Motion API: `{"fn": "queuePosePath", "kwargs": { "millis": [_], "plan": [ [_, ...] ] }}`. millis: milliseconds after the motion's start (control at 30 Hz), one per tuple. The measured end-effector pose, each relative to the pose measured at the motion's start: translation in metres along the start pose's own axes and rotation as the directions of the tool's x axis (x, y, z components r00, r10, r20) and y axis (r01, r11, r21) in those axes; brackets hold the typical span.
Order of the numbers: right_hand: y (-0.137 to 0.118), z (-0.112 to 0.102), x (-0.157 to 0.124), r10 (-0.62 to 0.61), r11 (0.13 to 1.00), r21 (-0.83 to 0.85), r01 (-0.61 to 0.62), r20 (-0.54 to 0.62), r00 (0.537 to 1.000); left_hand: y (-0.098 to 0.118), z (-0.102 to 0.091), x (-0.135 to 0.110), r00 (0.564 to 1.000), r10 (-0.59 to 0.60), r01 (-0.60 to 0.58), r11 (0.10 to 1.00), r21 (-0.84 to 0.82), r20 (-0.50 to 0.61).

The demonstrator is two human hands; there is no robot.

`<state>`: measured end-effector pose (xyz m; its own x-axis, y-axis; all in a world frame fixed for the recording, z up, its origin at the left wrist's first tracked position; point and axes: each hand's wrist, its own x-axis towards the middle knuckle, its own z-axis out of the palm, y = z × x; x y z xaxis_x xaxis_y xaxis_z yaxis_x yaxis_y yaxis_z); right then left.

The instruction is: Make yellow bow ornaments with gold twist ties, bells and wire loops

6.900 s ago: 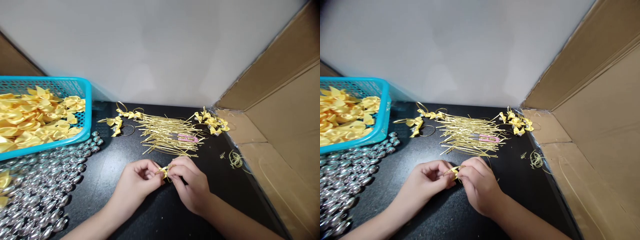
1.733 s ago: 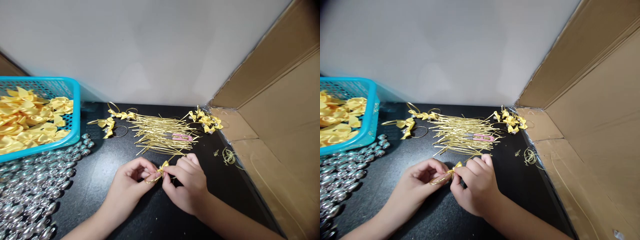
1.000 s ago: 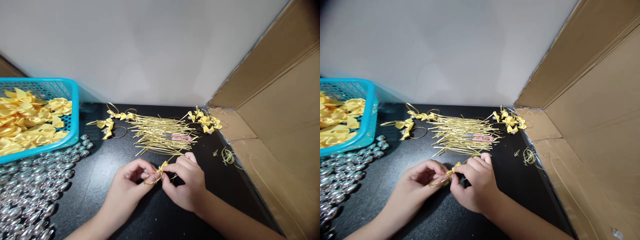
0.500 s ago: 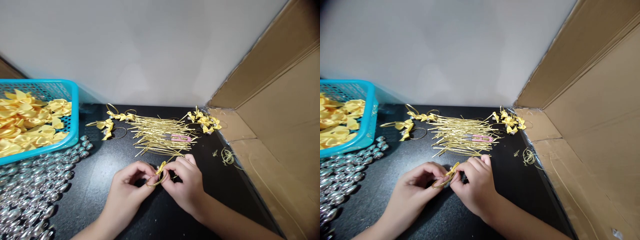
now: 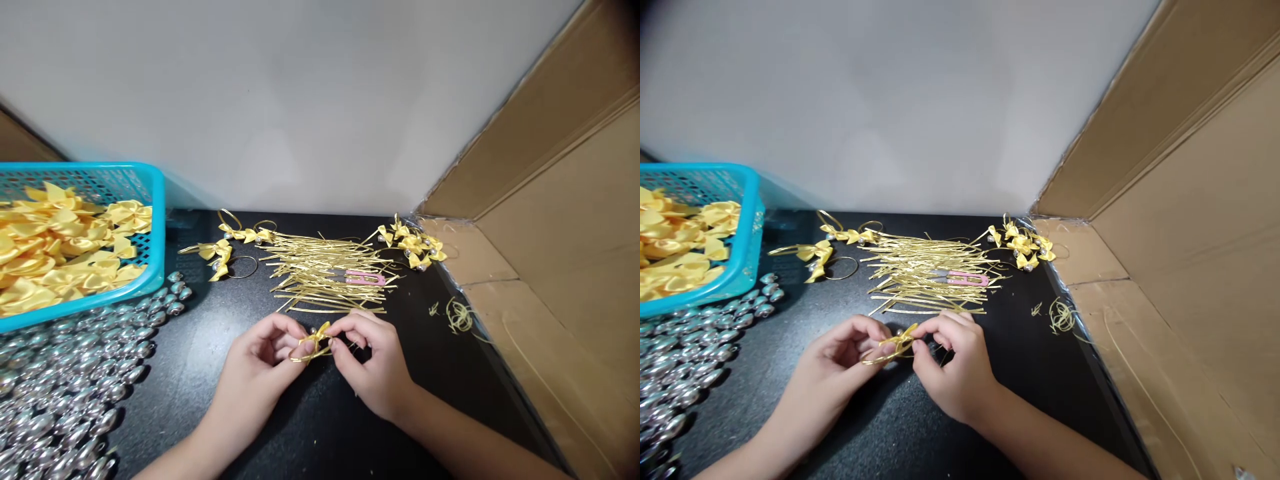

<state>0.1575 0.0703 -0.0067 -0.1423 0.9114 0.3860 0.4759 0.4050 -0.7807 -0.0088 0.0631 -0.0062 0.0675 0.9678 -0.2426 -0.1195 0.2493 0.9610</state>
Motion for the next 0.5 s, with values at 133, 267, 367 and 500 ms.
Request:
{"fn": "queuePosePath", "kwargs": {
  "millis": [133, 267, 367, 500],
  "plan": [
    [-0.0022, 0.0007, -0.0010, -0.015, 0.999, -0.030, 0.014, -0.023, 1.000, -0.0002, -0.0008, -0.0003, 1.000, -0.004, 0.004, 1.000, 0.005, 0.030],
    [-0.0027, 0.0011, -0.0016, -0.015, 0.999, -0.032, 0.014, -0.011, 1.000, 0.0009, 0.0013, -0.0020, 0.996, 0.044, -0.046, 0.999, 0.029, 0.072],
    [-0.0030, 0.0018, -0.0024, 0.005, 1.000, -0.009, -0.004, 0.016, 1.000, 0.0019, 0.0027, -0.0020, 0.993, 0.092, -0.093, 0.996, 0.014, 0.071],
    [-0.0033, 0.0031, -0.0048, 0.048, 0.997, 0.057, -0.052, 0.058, 0.997, 0.0016, 0.0001, -0.0002, 0.996, 0.061, -0.059, 0.998, -0.036, 0.065]
  ]
}}
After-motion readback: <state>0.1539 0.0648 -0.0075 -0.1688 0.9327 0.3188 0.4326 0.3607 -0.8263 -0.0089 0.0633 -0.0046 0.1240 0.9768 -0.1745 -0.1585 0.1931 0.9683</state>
